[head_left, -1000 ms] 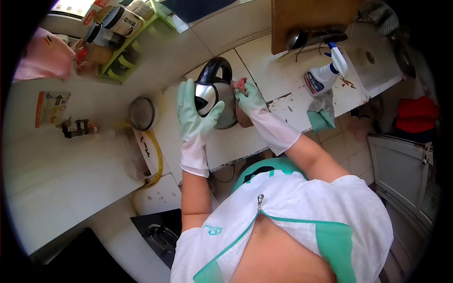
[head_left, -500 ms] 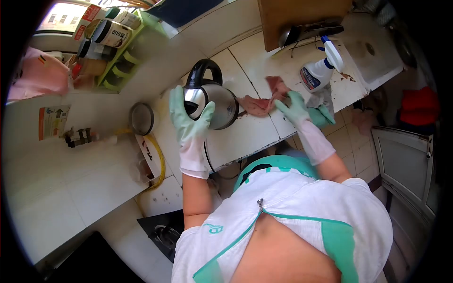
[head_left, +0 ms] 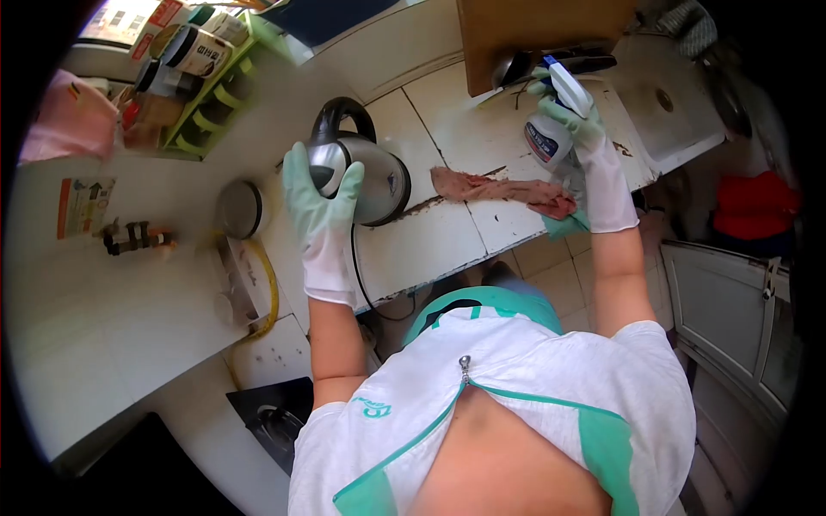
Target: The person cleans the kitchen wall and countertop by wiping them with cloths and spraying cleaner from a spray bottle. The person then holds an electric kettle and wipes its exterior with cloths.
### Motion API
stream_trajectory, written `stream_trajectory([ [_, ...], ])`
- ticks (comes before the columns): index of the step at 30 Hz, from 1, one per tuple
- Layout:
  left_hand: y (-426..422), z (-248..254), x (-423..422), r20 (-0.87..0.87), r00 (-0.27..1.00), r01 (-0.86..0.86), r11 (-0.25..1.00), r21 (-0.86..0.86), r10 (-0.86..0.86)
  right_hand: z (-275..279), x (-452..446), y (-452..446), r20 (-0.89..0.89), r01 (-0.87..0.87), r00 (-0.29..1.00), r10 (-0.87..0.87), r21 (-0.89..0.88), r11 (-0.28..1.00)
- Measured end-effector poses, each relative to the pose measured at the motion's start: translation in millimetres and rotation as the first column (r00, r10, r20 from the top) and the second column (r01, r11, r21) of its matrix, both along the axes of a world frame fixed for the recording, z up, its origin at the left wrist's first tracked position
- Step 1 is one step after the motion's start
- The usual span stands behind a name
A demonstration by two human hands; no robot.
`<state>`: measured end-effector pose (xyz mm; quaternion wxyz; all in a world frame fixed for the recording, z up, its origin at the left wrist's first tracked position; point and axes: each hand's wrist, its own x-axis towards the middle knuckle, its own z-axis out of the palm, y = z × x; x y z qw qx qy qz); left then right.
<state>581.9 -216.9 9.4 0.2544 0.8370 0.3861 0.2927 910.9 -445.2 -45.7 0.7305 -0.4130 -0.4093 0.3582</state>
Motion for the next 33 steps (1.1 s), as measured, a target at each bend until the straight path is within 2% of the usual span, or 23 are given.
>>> stream_trajectory([
  [1, 0.7, 3.6, 0.7, 0.002, 1.000, 0.003, 1.000, -0.025, -0.003, -2.9, -3.3, 7.3, 0.089, 0.101, 0.991, -0.096, -0.054, 0.993],
  [2, 2.8, 6.8, 0.9, 0.004, 1.000, 0.008, 0.999, -0.048, -0.008, 12.7, -16.5, 12.5, 0.097, 0.047, 0.995, -0.030, -0.172, 0.984],
  [3, 10.5, 7.3, -1.9, 0.057, 0.998, 0.040, 0.988, -0.150, -0.031, 29.5, -29.6, 14.5, 0.099, -0.006, 0.994, 0.036, -0.289, 0.957],
  [5, 26.4, 5.9, -11.1, 0.169, 0.983, 0.122, 0.929, -0.349, -0.065, 49.4, -49.6, 33.0, 0.142, -0.083, 0.981, 0.135, -0.323, 0.943],
  [6, 26.6, 4.6, -12.0, 0.170, 0.985, 0.102, 0.924, -0.370, -0.040, 59.5, -59.6, 42.2, 0.163, -0.121, 0.969, 0.185, -0.339, 0.933],
  [7, 26.0, 3.8, -12.1, 0.172, 0.985, 0.083, 0.918, -0.389, -0.016, 54.2, -65.7, 50.9, 0.356, -0.087, 0.908, 0.221, -0.356, 0.930],
  [9, 28.8, -5.6, -10.2, 0.208, 0.978, 0.076, 0.931, -0.357, -0.001, 46.2, -80.6, 67.5, 0.419, -0.136, 0.841, 0.343, -0.451, 0.882],
  [10, 26.9, -6.9, -9.9, 0.283, 0.959, 0.103, 0.921, -0.377, 0.009, 42.3, -89.0, 76.5, 0.291, -0.228, 0.859, 0.422, -0.522, 0.822],
  [11, 20.7, -4.9, -5.4, 0.357, 0.934, 0.130, 0.910, -0.394, 0.021, 39.6, -95.0, 85.8, -0.228, -0.469, 0.876, 0.425, -0.607, 0.642],
  [12, 15.1, -2.9, -2.4, 0.428, 0.903, 0.159, 0.898, -0.410, 0.036, 38.8, -101.3, 88.7, -0.162, -0.455, 0.863, 0.479, -0.661, 0.597],
  [14, 13.7, -1.2, -3.5, 0.416, 0.908, 0.142, 0.904, -0.404, 0.043, 28.5, -111.5, 96.7, -0.023, -0.382, 0.807, 0.590, -0.783, 0.492],
  [15, 17.2, -4.8, -4.9, 0.396, 0.917, 0.129, 0.911, -0.391, 0.040, 21.7, -115.8, 98.5, 0.207, -0.273, 0.771, 0.602, -0.747, 0.606],
  [17, 23.3, -12.9, -6.1, 0.376, 0.926, 0.116, 0.924, -0.365, 0.032, 20.0, -127.9, 98.7, 0.622, -0.105, 0.594, 0.510, -0.568, 0.816],
  [20, 26.0, -17.6, -8.8, 0.348, 0.937, 0.106, 0.949, -0.297, 0.004, 44.2, -136.2, 101.4, 0.516, -0.068, 0.587, 0.624, -0.736, 0.673],
  [23, 27.0, -19.4, -8.4, 0.354, 0.935, 0.103, 0.952, -0.287, 0.005, 57.8, -140.9, 101.1, 0.466, -0.095, 0.617, 0.634, -0.756, 0.647],
  [26, 26.2, -14.8, -8.8, 0.335, 0.942, 0.098, 0.951, -0.295, 0.007, 62.5, -162.7, 109.9, 0.562, -0.023, 0.392, 0.729, -0.786, 0.618],
  [27, 25.9, -12.9, -9.2, 0.322, 0.947, 0.094, 0.953, -0.288, 0.005, 56.2, -166.2, 112.9, 0.555, -0.091, 0.361, 0.749, -0.779, 0.620],
  [30, 25.3, -10.4, -10.0, 0.305, 0.952, 0.093, 0.955, -0.283, -0.002, 41.9, -178.5, 112.2, 0.668, -0.044, 0.335, 0.664, -0.693, 0.720],
  [31, 25.4, -11.1, -10.2, 0.314, 0.949, 0.099, 0.952, -0.291, -0.002, 41.9, -177.9, 113.0, 0.645, -0.039, 0.346, 0.682, -0.716, 0.697],
  [33, 24.5, -9.5, -9.6, 0.332, 0.943, 0.103, 0.945, -0.311, 0.006, 54.6, -177.5, 108.8, 0.509, -0.040, 0.533, 0.676, -0.783, 0.621],
])
